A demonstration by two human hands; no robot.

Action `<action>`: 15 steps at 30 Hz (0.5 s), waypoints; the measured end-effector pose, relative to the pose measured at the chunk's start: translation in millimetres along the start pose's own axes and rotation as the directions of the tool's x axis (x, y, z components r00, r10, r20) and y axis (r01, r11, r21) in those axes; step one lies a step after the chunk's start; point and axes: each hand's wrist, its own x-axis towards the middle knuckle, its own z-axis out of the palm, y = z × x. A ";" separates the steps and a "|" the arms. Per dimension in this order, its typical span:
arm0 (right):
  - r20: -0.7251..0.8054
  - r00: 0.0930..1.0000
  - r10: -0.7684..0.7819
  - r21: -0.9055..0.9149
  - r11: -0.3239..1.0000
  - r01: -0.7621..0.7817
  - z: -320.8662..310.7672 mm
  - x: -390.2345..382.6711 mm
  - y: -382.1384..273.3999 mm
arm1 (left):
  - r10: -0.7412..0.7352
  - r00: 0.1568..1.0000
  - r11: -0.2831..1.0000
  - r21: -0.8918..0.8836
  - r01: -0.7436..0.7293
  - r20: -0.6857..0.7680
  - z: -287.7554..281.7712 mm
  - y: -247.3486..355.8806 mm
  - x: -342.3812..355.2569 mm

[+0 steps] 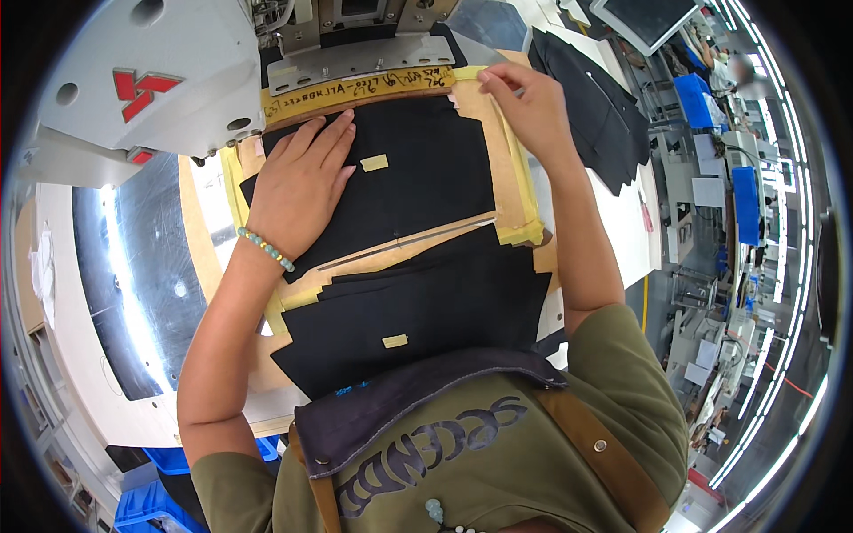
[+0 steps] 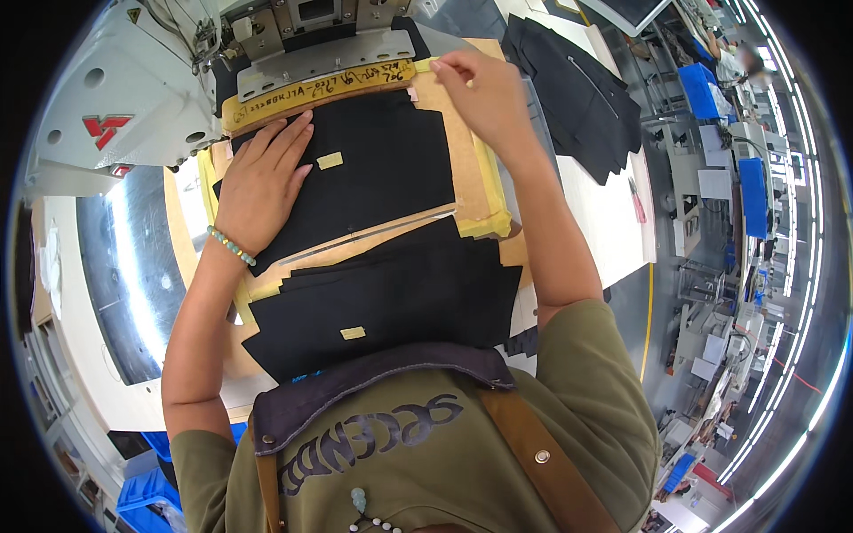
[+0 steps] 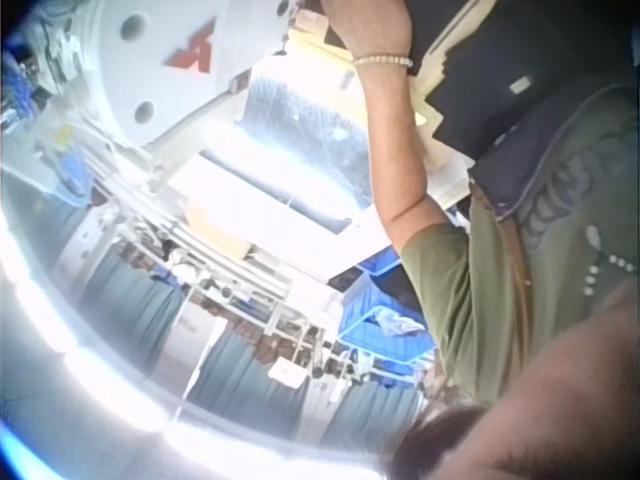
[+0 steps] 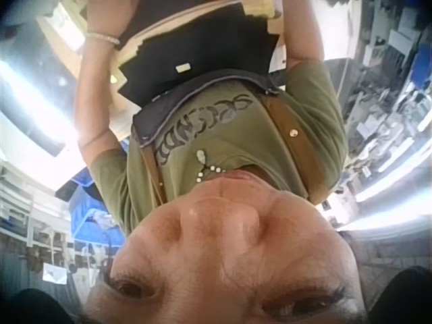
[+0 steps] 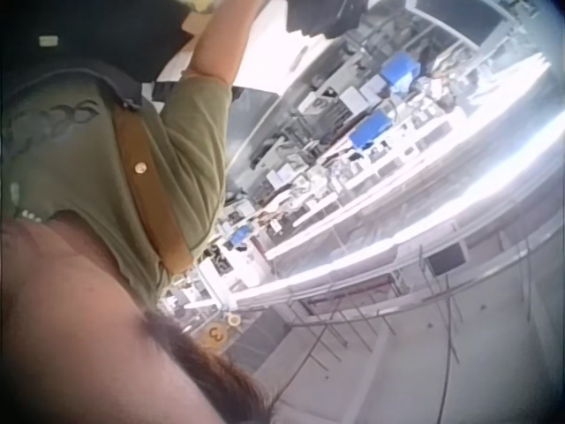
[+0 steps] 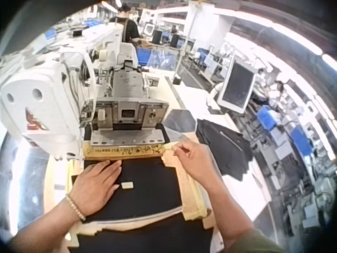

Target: The person places fabric panels onto a template and sews them together using an industrial sewing machine.

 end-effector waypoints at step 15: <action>0.585 0.761 0.280 0.211 0.854 -0.477 17.0 38.1 7.5 | 0.005 1.000 1.000 -0.013 -0.005 0.016 -2.1 -0.7 -0.5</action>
